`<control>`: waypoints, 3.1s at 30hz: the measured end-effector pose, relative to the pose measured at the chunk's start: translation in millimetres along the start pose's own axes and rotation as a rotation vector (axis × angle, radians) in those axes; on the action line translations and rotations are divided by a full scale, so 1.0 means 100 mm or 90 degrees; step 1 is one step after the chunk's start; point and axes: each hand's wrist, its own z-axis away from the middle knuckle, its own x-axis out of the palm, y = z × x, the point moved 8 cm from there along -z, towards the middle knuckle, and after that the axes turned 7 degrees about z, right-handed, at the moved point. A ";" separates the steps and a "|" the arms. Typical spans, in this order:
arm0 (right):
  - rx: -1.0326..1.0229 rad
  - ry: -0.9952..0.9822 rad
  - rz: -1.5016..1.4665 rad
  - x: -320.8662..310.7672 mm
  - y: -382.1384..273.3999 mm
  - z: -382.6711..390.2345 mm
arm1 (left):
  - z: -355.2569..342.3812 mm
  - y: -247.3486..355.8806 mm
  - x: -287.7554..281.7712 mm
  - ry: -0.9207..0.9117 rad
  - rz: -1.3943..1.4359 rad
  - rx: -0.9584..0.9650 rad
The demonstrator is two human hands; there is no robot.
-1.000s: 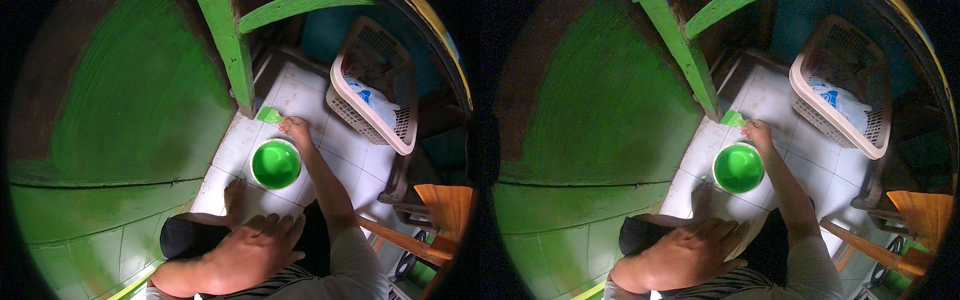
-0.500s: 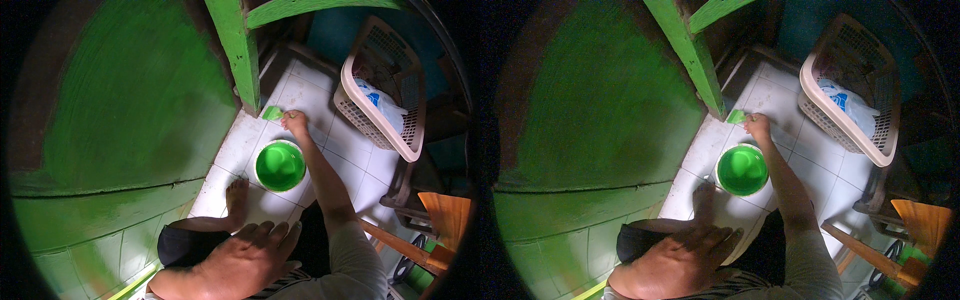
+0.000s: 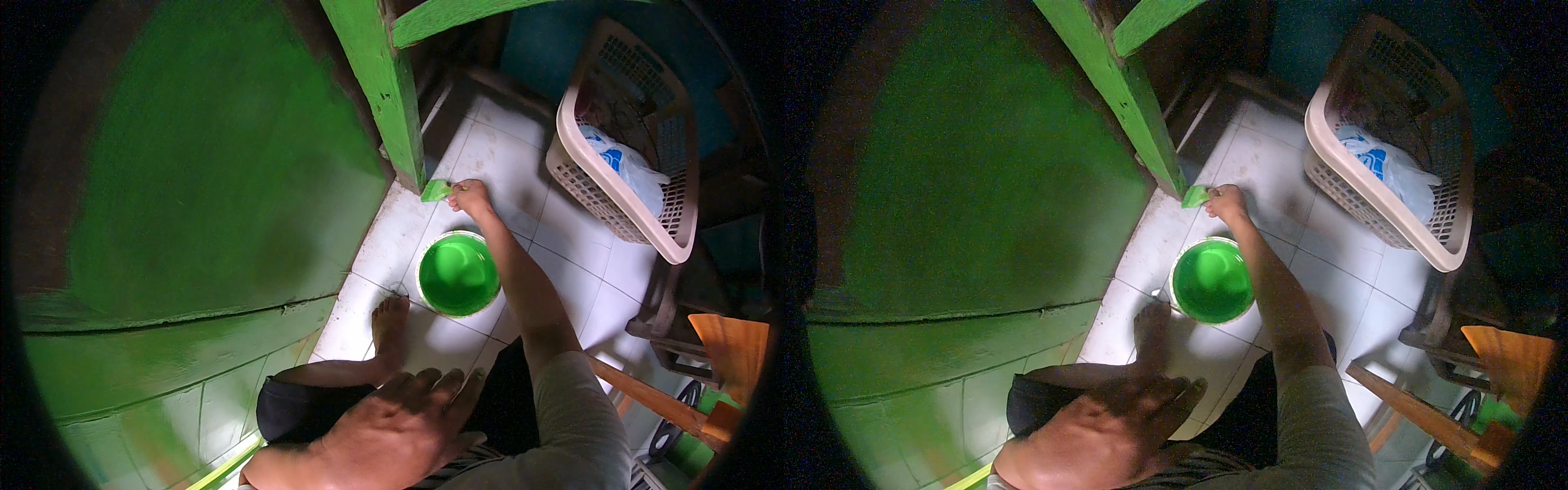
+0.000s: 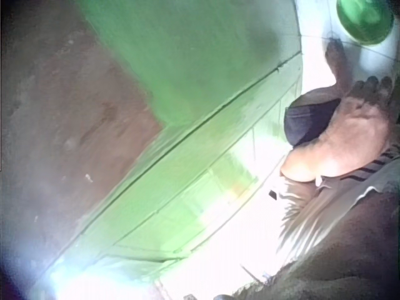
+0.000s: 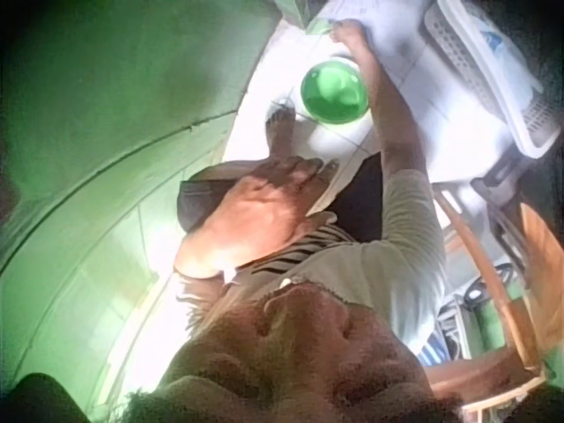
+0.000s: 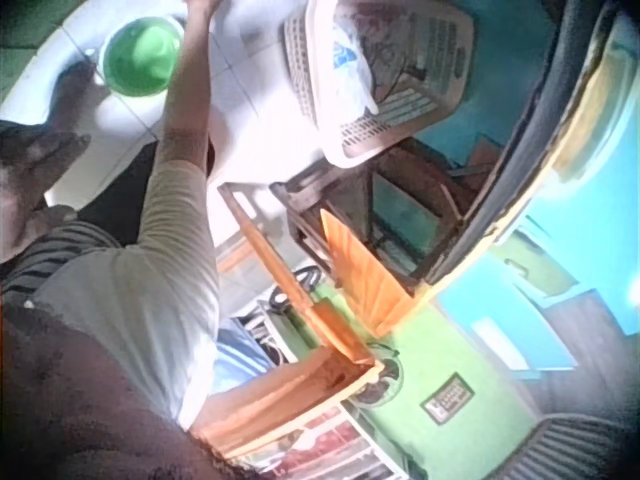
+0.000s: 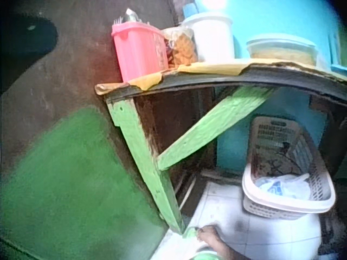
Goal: The person paints a green door and the legs of a wooden table using a paintbrush and green paint from a bucket.
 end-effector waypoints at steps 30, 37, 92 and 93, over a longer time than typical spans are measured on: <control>-0.240 0.027 -0.064 -0.24 -1.09 0.74 | 0.09 0.04 -0.11 0.042 0.003 0.011; -0.431 0.110 0.283 -0.57 -1.04 1.02 | -0.01 -0.05 -0.03 0.008 0.011 0.041; -0.768 0.473 0.116 -0.96 -3.89 3.38 | 0.08 0.25 -0.15 0.032 -0.002 0.076; -0.687 0.401 0.025 -0.98 -3.80 3.25 | 0.08 0.25 -0.15 0.032 -0.007 0.072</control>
